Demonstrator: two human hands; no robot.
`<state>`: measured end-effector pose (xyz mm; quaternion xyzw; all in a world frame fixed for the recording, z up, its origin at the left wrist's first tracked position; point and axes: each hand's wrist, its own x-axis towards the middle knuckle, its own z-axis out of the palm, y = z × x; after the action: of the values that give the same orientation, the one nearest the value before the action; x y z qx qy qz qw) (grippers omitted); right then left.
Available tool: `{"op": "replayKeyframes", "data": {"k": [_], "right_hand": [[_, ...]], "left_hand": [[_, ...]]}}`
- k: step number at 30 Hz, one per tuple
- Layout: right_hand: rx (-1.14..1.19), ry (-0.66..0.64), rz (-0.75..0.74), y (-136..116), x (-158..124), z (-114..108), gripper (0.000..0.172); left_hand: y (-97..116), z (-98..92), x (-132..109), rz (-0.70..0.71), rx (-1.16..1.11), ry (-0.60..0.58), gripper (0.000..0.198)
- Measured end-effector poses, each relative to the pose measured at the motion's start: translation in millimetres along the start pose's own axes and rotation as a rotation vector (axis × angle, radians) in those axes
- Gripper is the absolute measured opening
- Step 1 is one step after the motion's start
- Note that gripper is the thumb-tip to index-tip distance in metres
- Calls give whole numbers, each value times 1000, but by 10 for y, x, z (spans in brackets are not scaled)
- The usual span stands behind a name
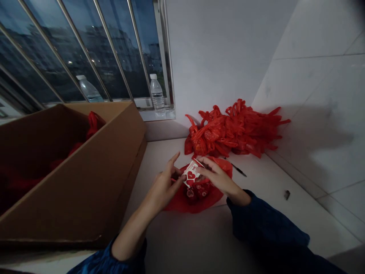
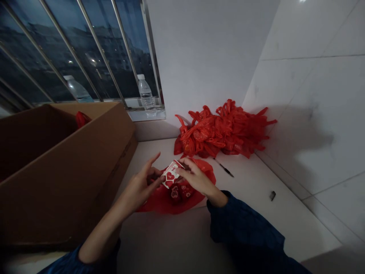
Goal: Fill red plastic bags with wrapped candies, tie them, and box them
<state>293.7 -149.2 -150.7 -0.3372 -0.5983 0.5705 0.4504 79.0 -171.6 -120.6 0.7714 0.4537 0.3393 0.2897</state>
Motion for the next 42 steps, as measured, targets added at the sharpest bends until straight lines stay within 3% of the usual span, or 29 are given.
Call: {"op": "replayKeyframes", "data": {"k": [3,6,14,20,28,31,35,38,42], "right_hand": [[-85,-220,40,-141,-69,-70,23],[-170,-409,131,-191,-107,-89,29],[-222,-362,130,-29,-64,-22,39],[-247,-379,83,-103,-84,-28,41],[-413,-328,71,-61,-195,-64,41],[-673,-154,45,8,-353,-63,38],[-1011,196,-166,-53,-711,-100,35],[-1128,312,-394,-183,-938,-218,27],[-1443,410,-640,-266,-999,-370,20]], "left_hand": [[17,-21,12,-34,-106,118,67],[44,-29,14,-37,-130,147,66],[81,-14,7,44,-74,85,52],[124,-23,2,78,-34,74,48],[192,-252,-78,34,104,161,43],[98,-313,-168,6,201,140,47],[-93,-320,-445,-126,507,60,62],[-163,-320,-705,-271,676,15,63],[-114,-328,-885,-408,590,-148,48]]}}
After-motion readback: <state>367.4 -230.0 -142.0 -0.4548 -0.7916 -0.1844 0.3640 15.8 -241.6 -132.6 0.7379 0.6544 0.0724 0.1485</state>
